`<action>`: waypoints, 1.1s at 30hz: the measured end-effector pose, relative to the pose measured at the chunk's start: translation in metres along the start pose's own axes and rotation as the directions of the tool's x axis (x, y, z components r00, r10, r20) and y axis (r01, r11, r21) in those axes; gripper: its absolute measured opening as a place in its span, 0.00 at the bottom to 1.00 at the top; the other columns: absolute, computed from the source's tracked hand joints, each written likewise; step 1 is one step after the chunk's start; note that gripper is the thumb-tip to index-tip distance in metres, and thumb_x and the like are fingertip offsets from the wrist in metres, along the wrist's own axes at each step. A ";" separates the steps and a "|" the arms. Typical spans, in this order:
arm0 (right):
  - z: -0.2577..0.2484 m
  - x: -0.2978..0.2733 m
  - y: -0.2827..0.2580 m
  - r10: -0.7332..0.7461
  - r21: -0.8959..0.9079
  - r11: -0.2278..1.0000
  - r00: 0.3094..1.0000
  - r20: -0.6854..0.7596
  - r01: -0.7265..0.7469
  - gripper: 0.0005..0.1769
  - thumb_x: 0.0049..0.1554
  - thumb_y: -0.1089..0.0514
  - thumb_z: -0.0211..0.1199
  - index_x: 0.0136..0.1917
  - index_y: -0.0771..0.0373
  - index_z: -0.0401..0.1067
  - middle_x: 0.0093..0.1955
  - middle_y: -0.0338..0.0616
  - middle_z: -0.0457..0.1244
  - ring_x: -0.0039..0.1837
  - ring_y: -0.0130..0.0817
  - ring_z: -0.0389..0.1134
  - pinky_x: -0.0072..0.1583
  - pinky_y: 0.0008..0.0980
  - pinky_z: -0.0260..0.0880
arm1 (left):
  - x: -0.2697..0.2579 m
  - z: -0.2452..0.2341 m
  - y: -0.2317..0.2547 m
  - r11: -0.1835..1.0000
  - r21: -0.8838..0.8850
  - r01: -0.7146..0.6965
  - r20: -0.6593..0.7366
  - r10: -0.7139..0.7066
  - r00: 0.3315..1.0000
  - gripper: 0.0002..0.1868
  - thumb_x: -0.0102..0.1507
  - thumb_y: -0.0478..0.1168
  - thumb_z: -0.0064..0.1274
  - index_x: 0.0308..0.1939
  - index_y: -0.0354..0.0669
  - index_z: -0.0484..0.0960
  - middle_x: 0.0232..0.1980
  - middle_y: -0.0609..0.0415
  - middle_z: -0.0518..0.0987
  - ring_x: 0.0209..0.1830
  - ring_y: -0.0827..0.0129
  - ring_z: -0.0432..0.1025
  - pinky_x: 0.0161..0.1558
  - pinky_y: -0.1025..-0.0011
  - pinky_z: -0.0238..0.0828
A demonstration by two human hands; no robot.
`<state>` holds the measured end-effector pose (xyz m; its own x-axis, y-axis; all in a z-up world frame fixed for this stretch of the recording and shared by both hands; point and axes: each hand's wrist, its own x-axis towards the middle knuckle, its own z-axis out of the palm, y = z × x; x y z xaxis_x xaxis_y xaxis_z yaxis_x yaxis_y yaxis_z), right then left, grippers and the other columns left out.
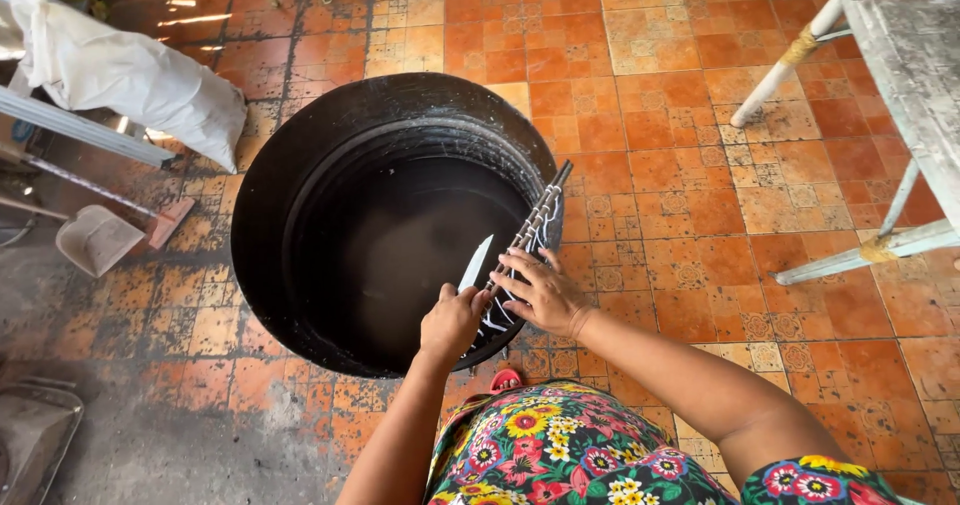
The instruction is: Dipping a rack of candle wicks into a vat of melted wax and hanging them to cool.
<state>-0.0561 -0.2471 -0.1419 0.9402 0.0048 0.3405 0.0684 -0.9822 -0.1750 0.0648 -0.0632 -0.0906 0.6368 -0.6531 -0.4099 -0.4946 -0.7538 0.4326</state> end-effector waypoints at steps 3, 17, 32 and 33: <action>0.006 -0.004 0.000 0.003 0.021 1.000 1.000 -0.020 -0.003 0.30 0.64 0.33 0.49 0.77 0.36 0.60 0.77 0.39 0.53 0.81 0.39 0.51 0.74 0.55 0.46 | 0.001 0.002 -0.002 0.999 0.018 0.027 -0.003 -0.027 1.000 0.32 0.71 0.71 0.25 0.48 0.59 0.80 0.54 0.50 0.72 0.51 0.42 0.78 0.51 0.53 0.76; 0.019 -0.006 0.005 0.001 -0.001 1.000 0.998 -0.064 -0.001 0.26 0.64 0.33 0.49 0.72 0.38 0.65 0.75 0.37 0.54 0.81 0.40 0.50 0.75 0.55 0.48 | 0.016 -0.001 -0.015 0.971 0.228 -0.067 -0.213 0.117 0.970 0.31 0.70 0.66 0.33 0.38 0.46 0.80 0.49 0.53 0.69 0.48 0.50 0.77 0.48 0.57 0.78; 0.003 0.044 0.030 0.026 0.161 0.987 0.986 -0.167 0.002 0.17 0.66 0.45 0.49 0.66 0.43 0.69 0.69 0.37 0.57 0.77 0.41 0.54 0.70 0.50 0.55 | 0.021 0.009 -0.026 0.974 0.220 -0.055 -0.286 0.119 0.951 0.32 0.68 0.68 0.37 0.32 0.47 0.81 0.46 0.57 0.69 0.44 0.53 0.77 0.44 0.59 0.78; 0.004 0.055 0.039 0.033 0.059 0.998 0.996 -0.078 -0.028 0.16 0.66 0.45 0.51 0.65 0.44 0.69 0.68 0.35 0.59 0.77 0.40 0.55 0.71 0.54 0.52 | 0.021 0.009 -0.025 0.974 0.213 -0.072 -0.299 0.135 0.945 0.32 0.68 0.68 0.37 0.31 0.47 0.81 0.45 0.57 0.69 0.43 0.52 0.77 0.43 0.58 0.78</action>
<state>-0.0007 -0.2839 -0.1339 0.9132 -0.0423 0.4054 0.0611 -0.9692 -0.2387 0.0851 -0.0582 -0.1170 0.7114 -0.6972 -0.0889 -0.6539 -0.7029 0.2799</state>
